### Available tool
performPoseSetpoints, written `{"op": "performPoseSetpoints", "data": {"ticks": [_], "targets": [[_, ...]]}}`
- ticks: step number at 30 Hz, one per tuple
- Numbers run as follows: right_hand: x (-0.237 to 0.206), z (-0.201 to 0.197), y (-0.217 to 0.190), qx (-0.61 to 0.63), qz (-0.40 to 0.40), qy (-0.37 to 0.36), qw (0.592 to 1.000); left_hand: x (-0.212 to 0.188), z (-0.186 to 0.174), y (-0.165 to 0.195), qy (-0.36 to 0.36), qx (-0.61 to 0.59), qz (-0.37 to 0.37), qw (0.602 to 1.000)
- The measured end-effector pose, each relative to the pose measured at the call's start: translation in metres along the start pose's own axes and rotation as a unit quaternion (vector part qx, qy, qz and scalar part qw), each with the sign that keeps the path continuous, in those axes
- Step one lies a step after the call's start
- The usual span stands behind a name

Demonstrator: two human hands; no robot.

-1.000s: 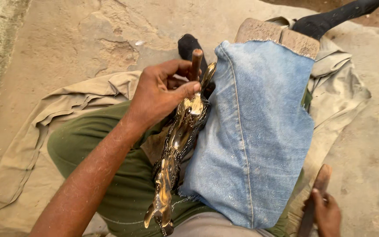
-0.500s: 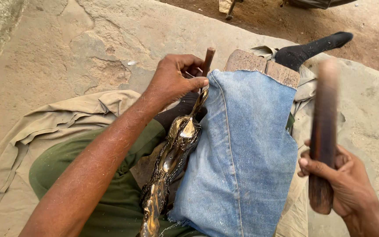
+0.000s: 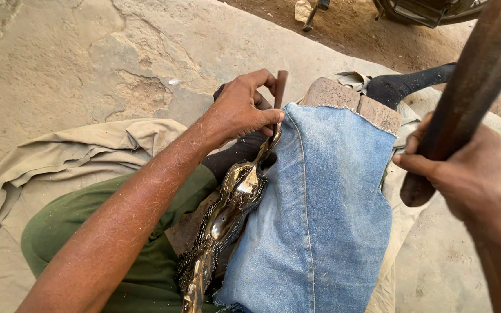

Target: The person sits on the ground with a brass horse figurine resting on a denim pad on their lap. They hold a small punch against the figurine's surface and strike it with a wooden mallet, repositioning the punch repeatedly to work different areas of the horse's body, mane and legs.

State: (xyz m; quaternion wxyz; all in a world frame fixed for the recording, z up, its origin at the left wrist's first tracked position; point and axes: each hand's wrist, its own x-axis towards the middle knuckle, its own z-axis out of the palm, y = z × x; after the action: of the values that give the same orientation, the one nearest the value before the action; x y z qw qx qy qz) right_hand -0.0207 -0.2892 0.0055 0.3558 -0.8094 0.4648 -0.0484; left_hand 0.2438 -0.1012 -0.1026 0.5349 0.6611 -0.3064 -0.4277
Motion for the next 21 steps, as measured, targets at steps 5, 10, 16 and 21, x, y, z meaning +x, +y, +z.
{"op": "performPoseSetpoints", "data": {"ticks": [5, 10, 16, 21], "targets": [[0.032, -0.004, -0.024, -0.233, -0.083, 0.004, 0.969, -0.003, 0.006, 0.001, 0.032, 0.105, 0.067, 0.992], [0.041, -0.006, -0.029, -0.361, -0.094, -0.015, 0.928, -0.002, 0.014, 0.01, 0.03, 0.141, 0.017, 0.989], [0.047, -0.007, -0.03, -0.088, -0.089, -0.012, 0.992, -0.008, 0.021, 0.018, 0.039, 0.203, 0.066, 0.976], [0.046, -0.012, -0.026, -0.386, -0.025, -0.071, 0.919, -0.011, 0.026, 0.02, 0.06, 0.242, 0.097, 0.963]]}}
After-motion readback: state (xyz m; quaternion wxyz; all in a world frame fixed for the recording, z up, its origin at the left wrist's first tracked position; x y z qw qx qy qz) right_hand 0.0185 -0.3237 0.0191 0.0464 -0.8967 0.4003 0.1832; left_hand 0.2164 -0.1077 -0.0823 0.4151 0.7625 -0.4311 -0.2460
